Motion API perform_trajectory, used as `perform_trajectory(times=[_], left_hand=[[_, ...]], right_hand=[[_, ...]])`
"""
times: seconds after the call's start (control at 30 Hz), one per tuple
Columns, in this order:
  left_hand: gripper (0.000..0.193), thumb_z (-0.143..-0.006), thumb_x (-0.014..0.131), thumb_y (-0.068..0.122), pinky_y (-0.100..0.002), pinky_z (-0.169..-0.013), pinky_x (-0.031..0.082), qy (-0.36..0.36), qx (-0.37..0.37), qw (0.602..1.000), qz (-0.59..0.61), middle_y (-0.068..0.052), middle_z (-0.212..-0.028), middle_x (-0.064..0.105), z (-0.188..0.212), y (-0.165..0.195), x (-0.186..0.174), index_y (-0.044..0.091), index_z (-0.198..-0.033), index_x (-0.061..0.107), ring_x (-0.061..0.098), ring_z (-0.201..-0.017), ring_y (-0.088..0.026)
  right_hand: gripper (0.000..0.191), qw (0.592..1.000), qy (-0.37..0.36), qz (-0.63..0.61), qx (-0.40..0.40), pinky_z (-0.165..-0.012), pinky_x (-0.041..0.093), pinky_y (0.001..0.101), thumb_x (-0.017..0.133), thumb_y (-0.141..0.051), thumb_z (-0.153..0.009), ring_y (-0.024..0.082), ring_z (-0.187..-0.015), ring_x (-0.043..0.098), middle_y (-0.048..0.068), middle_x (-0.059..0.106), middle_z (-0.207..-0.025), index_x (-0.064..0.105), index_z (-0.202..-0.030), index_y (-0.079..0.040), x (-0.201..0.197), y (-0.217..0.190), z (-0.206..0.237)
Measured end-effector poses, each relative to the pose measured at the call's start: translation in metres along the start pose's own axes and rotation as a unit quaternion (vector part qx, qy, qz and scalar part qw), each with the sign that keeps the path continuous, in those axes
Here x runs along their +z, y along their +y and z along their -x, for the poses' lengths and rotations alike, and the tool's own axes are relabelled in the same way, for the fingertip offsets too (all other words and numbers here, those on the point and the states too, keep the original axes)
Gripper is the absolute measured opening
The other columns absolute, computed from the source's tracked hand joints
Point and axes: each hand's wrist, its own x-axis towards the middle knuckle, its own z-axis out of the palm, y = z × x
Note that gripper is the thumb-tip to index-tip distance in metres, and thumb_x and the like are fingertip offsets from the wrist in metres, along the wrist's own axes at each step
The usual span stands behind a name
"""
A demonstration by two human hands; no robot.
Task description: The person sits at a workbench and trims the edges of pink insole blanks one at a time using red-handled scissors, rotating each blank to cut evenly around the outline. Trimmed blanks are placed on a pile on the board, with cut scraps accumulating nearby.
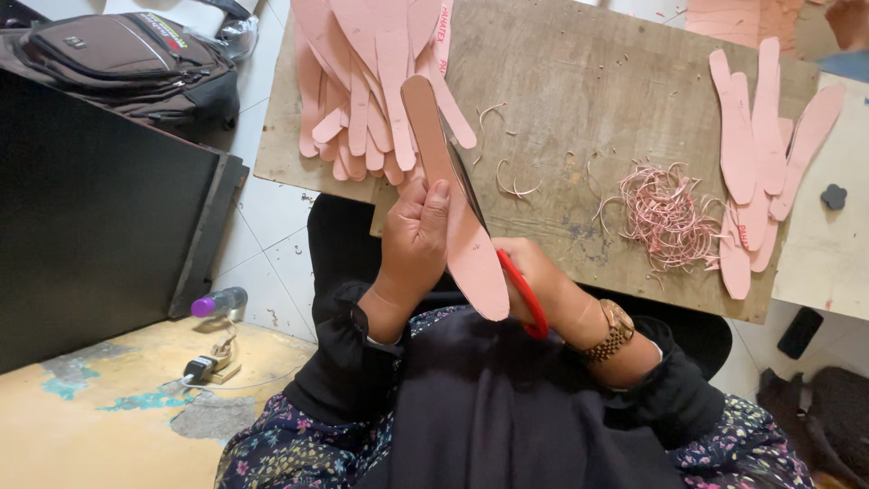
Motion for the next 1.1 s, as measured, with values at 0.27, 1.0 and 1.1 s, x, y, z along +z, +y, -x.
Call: perform_trajectory(times=[0.27, 1.0, 1.1], left_hand=[[0.023, -0.115, 0.050, 0.020, -0.020, -0.071, 0.042, 0.004, -0.033, 0.999, 0.021, 0.006, -0.088, 0.053, 0.000, -0.004, -0.004, 0.002, -0.104, 0.060, 0.045, -0.080, -0.002], [0.023, -0.112, 0.048, 0.021, -0.019, -0.065, 0.040, -0.021, -0.118, 0.982, 0.144, 0.009, -0.086, 0.056, 0.009, -0.024, 0.014, 0.005, -0.105, 0.062, 0.045, -0.075, 0.000], [0.023, -0.113, 0.049, 0.021, -0.020, -0.066, 0.041, -0.013, -0.126, 0.979, 0.163, 0.008, -0.087, 0.057, 0.009, -0.023, 0.015, 0.004, -0.103, 0.061, 0.047, -0.076, 0.000]], right_hand=[[0.017, 1.000, 0.019, -0.003, 0.024, -0.063, 0.053, 0.0246, 0.063, -0.013, -0.097, 0.003, -0.075, 0.061, -0.001, 0.071, -0.082, 0.072, -0.098, 0.001, 0.006, 0.006, 0.000], [0.017, 0.989, 0.037, -0.138, 0.046, -0.062, 0.052, 0.0247, 0.065, -0.015, -0.097, 0.005, -0.072, 0.061, -0.001, 0.070, -0.085, 0.071, -0.099, 0.001, 0.003, 0.042, 0.000], [0.017, 0.987, 0.047, -0.141, 0.062, -0.061, 0.052, 0.0249, 0.063, -0.014, -0.097, 0.005, -0.071, 0.061, -0.001, 0.070, -0.084, 0.070, -0.098, 0.000, 0.004, 0.043, 0.000]])
